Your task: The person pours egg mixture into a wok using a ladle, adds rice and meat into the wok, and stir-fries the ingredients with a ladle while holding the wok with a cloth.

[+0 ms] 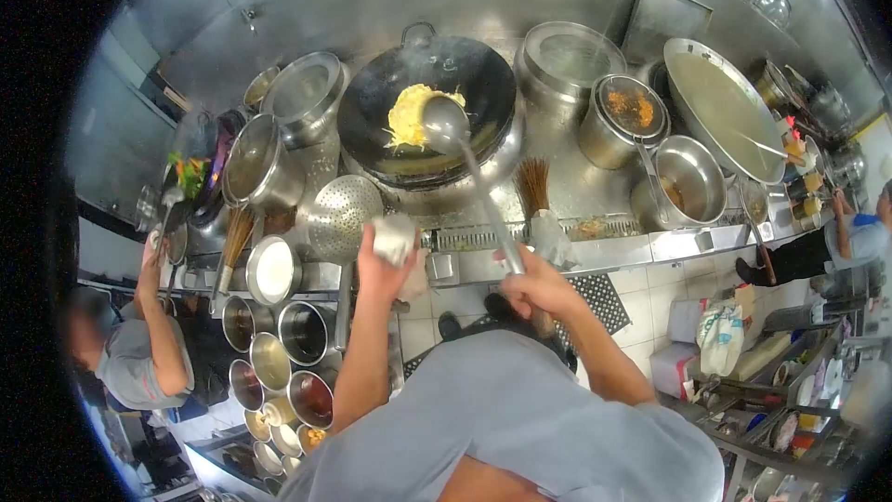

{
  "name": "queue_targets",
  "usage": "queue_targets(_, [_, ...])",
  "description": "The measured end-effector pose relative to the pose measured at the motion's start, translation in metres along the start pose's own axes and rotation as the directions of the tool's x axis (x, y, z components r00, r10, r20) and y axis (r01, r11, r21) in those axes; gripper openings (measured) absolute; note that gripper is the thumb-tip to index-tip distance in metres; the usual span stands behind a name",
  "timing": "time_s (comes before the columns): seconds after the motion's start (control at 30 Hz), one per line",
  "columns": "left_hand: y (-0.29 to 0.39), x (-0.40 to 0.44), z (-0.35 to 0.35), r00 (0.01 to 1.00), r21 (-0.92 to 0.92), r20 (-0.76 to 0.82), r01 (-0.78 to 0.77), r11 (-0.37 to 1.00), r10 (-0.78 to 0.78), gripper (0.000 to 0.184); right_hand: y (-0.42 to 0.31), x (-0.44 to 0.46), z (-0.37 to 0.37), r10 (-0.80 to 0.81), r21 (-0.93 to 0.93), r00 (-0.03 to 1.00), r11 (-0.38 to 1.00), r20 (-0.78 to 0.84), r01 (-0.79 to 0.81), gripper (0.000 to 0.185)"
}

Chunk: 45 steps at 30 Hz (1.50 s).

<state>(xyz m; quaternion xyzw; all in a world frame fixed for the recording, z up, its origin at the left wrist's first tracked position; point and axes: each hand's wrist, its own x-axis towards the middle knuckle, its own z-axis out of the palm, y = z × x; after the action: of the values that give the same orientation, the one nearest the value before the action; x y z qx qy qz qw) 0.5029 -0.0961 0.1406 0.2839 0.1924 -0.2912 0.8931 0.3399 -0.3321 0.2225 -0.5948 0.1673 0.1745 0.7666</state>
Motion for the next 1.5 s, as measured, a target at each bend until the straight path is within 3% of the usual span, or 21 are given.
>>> queue_targets(0.13, [0.024,0.133,0.034,0.996,0.191,0.039,0.073,0.979,-0.082,0.019,-0.015,-0.004,-0.021,-0.079,-0.318,0.982,0.948,-0.172,0.020,0.052])
queue_targets(0.2, [0.006,0.172,0.022,0.996,0.266,-0.083,0.047,0.963,-0.025,0.014,-0.041,-0.012,-0.019,-0.116,-0.539,0.981,0.842,-0.152,0.016,0.049])
queue_targets(0.27, [-0.007,0.140,0.044,0.993,0.312,-0.121,0.039,0.949,-0.001,0.014,-0.058,-0.009,-0.026,-0.106,-0.666,0.984,0.745,-0.141,-0.015,0.048])
queue_targets(0.33, [-0.010,0.090,0.062,0.997,0.317,-0.074,0.039,0.948,-0.016,0.015,-0.077,-0.001,-0.037,-0.142,-0.902,0.989,0.424,0.029,0.088,0.044])
queue_targets(0.37, [-0.007,0.064,0.072,0.998,0.324,-0.057,0.039,0.945,-0.021,0.015,-0.113,-0.010,-0.017,0.024,-0.896,1.000,0.444,-0.009,-0.019,0.039])
queue_targets(0.4, [-0.005,0.046,0.083,0.999,0.333,-0.044,0.038,0.942,-0.025,0.016,-0.127,0.003,-0.016,0.018,-0.900,1.000,0.436,0.001,-0.007,0.039])
queue_targets(0.47, [0.000,0.045,0.088,0.998,0.280,-0.053,0.029,0.960,-0.015,0.017,-0.138,0.027,-0.011,0.118,-0.965,0.993,0.253,-0.032,-0.061,0.041])
queue_targets(0.53, [-0.006,0.065,0.068,1.000,0.225,-0.018,-0.008,0.974,0.012,0.015,-0.127,0.067,-0.011,0.008,-0.975,0.997,0.210,-0.071,-0.071,0.038])
queue_targets(0.57, [-0.016,0.083,0.042,0.999,0.234,0.034,-0.040,0.971,0.033,0.015,-0.121,0.074,-0.010,0.013,-0.975,0.998,0.213,-0.067,-0.068,0.038])
queue_targets(0.6, [-0.030,0.075,0.037,0.988,0.254,-0.131,-0.047,0.966,0.082,0.017,-0.117,0.078,-0.009,-0.069,-0.964,0.992,0.252,-0.102,-0.082,0.041])
queue_targets(0.63, [-0.045,0.067,0.023,0.984,0.315,-0.140,-0.060,0.947,0.109,0.018,-0.118,0.082,-0.008,-0.156,-0.954,0.978,0.286,-0.139,-0.090,0.044])
queue_targets(0.7, [-0.063,0.030,0.005,0.984,0.399,-0.146,-0.035,0.916,0.101,0.021,-0.104,0.060,-0.017,-0.382,-0.922,0.921,0.379,-0.072,0.085,0.053])
queue_targets(0.83, [-0.042,0.008,0.040,0.948,0.345,-0.282,-0.042,0.938,0.146,0.019,-0.075,-0.007,0.010,-0.219,-0.641,0.934,0.767,-0.282,-0.014,0.066])
queue_targets(0.87, [-0.030,0.022,0.043,0.971,0.340,-0.204,-0.052,0.939,0.128,0.018,-0.017,0.017,-0.009,-0.474,-0.756,0.856,0.632,-0.207,0.167,0.067])
queue_targets(0.9, [-0.014,0.039,0.049,0.988,0.339,-0.116,-0.058,0.939,0.103,0.019,-0.001,0.021,0.009,-0.301,-0.601,0.907,0.797,-0.295,0.069,0.066])
queue_targets(0.97, [0.000,0.064,0.070,0.997,0.192,-0.076,0.015,0.981,0.000,0.016,0.043,0.046,0.025,-0.394,-0.629,0.889,0.758,-0.231,0.173,0.061])
queue_targets(1.0, [0.000,0.096,0.046,0.995,0.141,0.097,-0.011,0.990,-0.003,0.016,0.035,0.045,0.030,-0.267,-0.501,0.937,0.857,-0.226,0.123,0.060])
queue_targets(1.17, [0.012,0.134,0.013,0.994,0.290,-0.045,-0.079,0.954,0.096,0.010,0.031,-0.001,0.003,-0.315,-0.165,0.838,0.949,-0.446,0.269,0.060])
queue_targets(1.27, [0.029,0.163,0.001,0.999,0.425,0.049,-0.028,0.905,0.008,0.018,0.002,-0.082,-0.040,-0.242,-0.161,0.680,0.970,-0.692,0.181,0.060])
queue_targets(1.33, [0.023,0.148,0.025,0.995,0.454,-0.066,-0.038,0.890,0.076,0.023,-0.022,-0.137,-0.063,-0.216,-0.248,0.565,0.969,-0.796,0.020,0.058])
queue_targets(1.5, [0.017,0.155,0.027,0.996,0.476,-0.085,0.034,0.879,0.008,0.029,-0.029,-0.174,-0.182,-0.061,-0.289,0.570,0.903,-0.819,-0.319,0.035])
